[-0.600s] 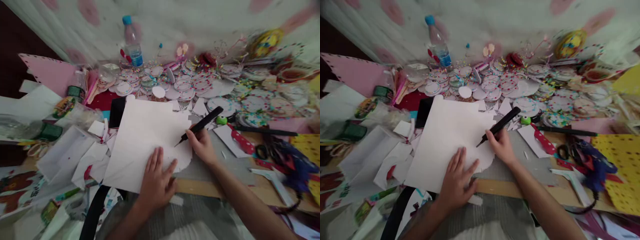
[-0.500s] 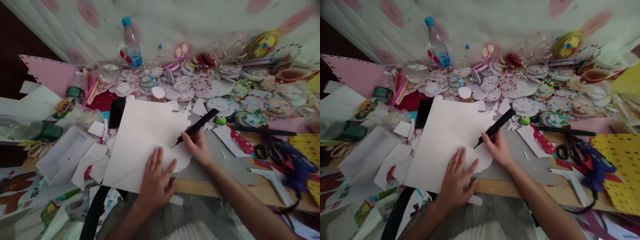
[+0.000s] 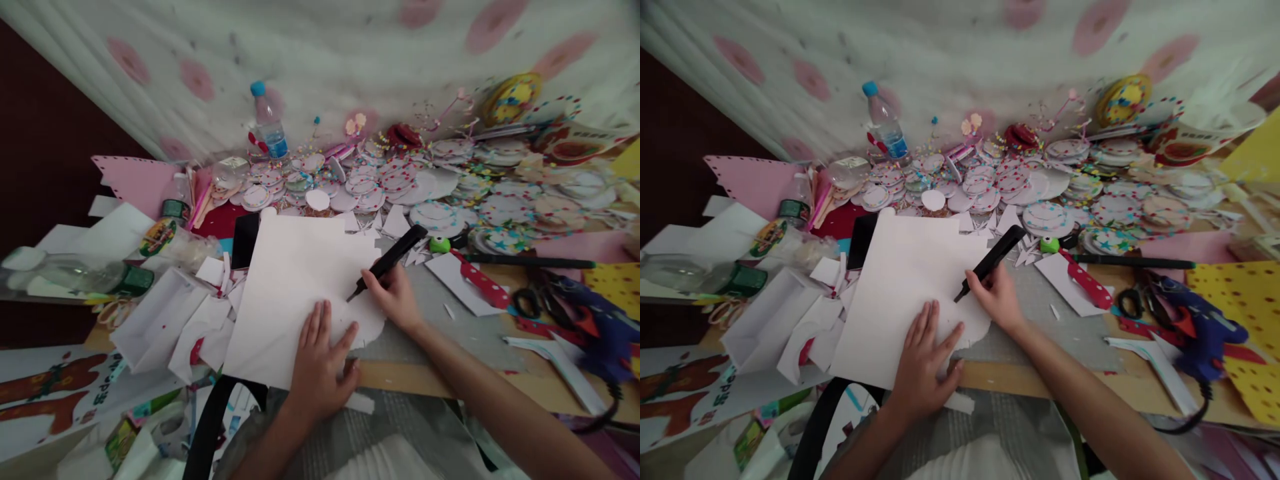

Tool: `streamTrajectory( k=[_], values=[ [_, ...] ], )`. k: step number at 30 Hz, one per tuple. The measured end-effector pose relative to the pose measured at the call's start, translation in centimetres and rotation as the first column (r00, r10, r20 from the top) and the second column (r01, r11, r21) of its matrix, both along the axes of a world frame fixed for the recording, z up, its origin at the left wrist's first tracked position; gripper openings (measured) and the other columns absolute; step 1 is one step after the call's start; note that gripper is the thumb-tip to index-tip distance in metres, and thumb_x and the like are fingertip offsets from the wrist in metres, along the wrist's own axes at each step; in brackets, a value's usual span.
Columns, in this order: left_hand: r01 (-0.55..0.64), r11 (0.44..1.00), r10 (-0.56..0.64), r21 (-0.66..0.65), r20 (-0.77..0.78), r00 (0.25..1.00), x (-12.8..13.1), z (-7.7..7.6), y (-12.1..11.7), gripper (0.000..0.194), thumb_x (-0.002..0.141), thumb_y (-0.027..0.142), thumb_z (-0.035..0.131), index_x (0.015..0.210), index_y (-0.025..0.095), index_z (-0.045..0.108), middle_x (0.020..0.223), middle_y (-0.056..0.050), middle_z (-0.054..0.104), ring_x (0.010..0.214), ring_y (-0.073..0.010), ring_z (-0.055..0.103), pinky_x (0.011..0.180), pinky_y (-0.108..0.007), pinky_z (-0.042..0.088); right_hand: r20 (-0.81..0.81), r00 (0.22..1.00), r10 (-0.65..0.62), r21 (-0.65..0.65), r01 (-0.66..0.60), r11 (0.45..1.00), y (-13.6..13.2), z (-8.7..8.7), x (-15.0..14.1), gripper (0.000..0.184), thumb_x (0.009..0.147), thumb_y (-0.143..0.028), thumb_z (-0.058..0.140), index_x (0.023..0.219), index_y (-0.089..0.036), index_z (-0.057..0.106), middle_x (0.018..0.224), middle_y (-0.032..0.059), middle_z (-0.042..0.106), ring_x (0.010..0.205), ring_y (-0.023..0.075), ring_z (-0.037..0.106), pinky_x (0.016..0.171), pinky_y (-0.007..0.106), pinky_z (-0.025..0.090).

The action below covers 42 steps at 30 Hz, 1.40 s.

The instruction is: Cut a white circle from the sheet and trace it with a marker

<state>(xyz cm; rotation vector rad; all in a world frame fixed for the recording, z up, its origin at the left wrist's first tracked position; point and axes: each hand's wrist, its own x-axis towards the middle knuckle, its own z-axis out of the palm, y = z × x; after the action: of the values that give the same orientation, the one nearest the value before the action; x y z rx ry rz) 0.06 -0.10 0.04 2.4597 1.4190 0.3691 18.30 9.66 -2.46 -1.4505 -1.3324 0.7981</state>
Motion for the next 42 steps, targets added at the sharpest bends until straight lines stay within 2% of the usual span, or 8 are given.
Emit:
streamTrajectory(
  k=[10, 17, 25, 33, 38, 42],
  values=[
    [0.022, 0.998, -0.021, 0.058, -0.009, 1.0, -0.02, -0.06, -0.17, 0.066, 0.078, 0.017, 0.058, 0.141, 0.026, 0.041, 0.159, -0.009, -0.009, 0.143, -0.0397, 0.009, 0.109, -0.059, 0.025, -0.042, 0.999, -0.03, 0.041, 0.031, 0.999, 0.09, -0.22, -0.26, 0.03, 0.078, -0.047, 0.06, 0.081, -0.022, 0.044, 0.061, -0.0041, 0.049, 0.052, 0.0122, 0.045, 0.047, 0.027, 0.039],
    [0.006, 0.998, -0.007, 0.067, 0.02, 1.0, -0.12, -0.24, -0.28, 0.064, 0.079, 0.019, 0.059, 0.141, 0.027, 0.042, 0.159, -0.009, -0.003, 0.143, -0.0394, 0.011, 0.108, -0.058, 0.029, -0.022, 0.999, -0.034, 0.065, 0.035, 0.997, -0.1, -0.45, -0.45, 0.029, 0.079, -0.045, 0.061, 0.08, -0.022, 0.044, 0.059, -0.0054, 0.046, 0.049, 0.0113, 0.043, 0.043, 0.025, 0.038],
    [-0.011, 0.999, 0.01, 0.049, 0.015, 1.0, 0.01, -0.47, -0.22, 0.061, 0.082, 0.017, 0.054, 0.141, 0.026, 0.041, 0.159, -0.012, -0.003, 0.143, -0.0384, 0.01, 0.108, -0.059, 0.028, -0.03, 0.995, -0.092, 0.013, 0.092, 0.996, -0.33, -0.28, -0.36, 0.029, 0.078, -0.044, 0.062, 0.079, -0.022, 0.043, 0.06, -0.0045, 0.049, 0.048, 0.0115, 0.045, 0.041, 0.025, 0.037],
    [-0.014, 0.999, 0.013, 0.044, 0.018, 1.0, -0.06, -0.29, -0.28, 0.061, 0.081, 0.016, 0.055, 0.139, 0.026, 0.043, 0.159, -0.009, -0.003, 0.144, -0.0369, 0.01, 0.108, -0.058, 0.028, -0.097, 0.984, -0.152, -0.019, 0.151, 0.988, -0.17, -0.51, -0.36, 0.033, 0.073, -0.043, 0.068, 0.076, -0.022, 0.043, 0.057, -0.0059, 0.046, 0.046, 0.0108, 0.041, 0.039, 0.024, 0.034],
    [-0.022, 0.999, 0.021, 0.034, 0.026, 0.999, -0.18, -0.11, -0.3, 0.061, 0.082, 0.021, 0.058, 0.14, 0.028, 0.042, 0.159, -0.009, 0.0, 0.144, -0.0366, 0.012, 0.11, -0.056, 0.027, -0.18, 0.968, -0.172, 0.014, 0.178, 0.984, -0.16, -0.14, -0.15, 0.031, 0.078, -0.045, 0.063, 0.08, -0.023, 0.042, 0.063, -0.0046, 0.047, 0.049, 0.0118, 0.043, 0.041, 0.025, 0.037],
    [-0.018, 1.0, 0.018, -0.008, 0.031, 0.999, -0.37, 0.24, -0.23, 0.057, 0.088, 0.031, 0.054, 0.143, 0.031, 0.038, 0.159, -0.009, 0.002, 0.143, -0.0358, 0.014, 0.111, -0.057, 0.023, -0.227, 0.969, -0.094, 0.013, 0.1, 0.995, -0.27, 0.1, -0.25, 0.026, 0.087, -0.048, 0.052, 0.086, -0.023, 0.042, 0.062, -0.0052, 0.043, 0.045, 0.0109, 0.039, 0.038, 0.024, 0.034]
  ],
)
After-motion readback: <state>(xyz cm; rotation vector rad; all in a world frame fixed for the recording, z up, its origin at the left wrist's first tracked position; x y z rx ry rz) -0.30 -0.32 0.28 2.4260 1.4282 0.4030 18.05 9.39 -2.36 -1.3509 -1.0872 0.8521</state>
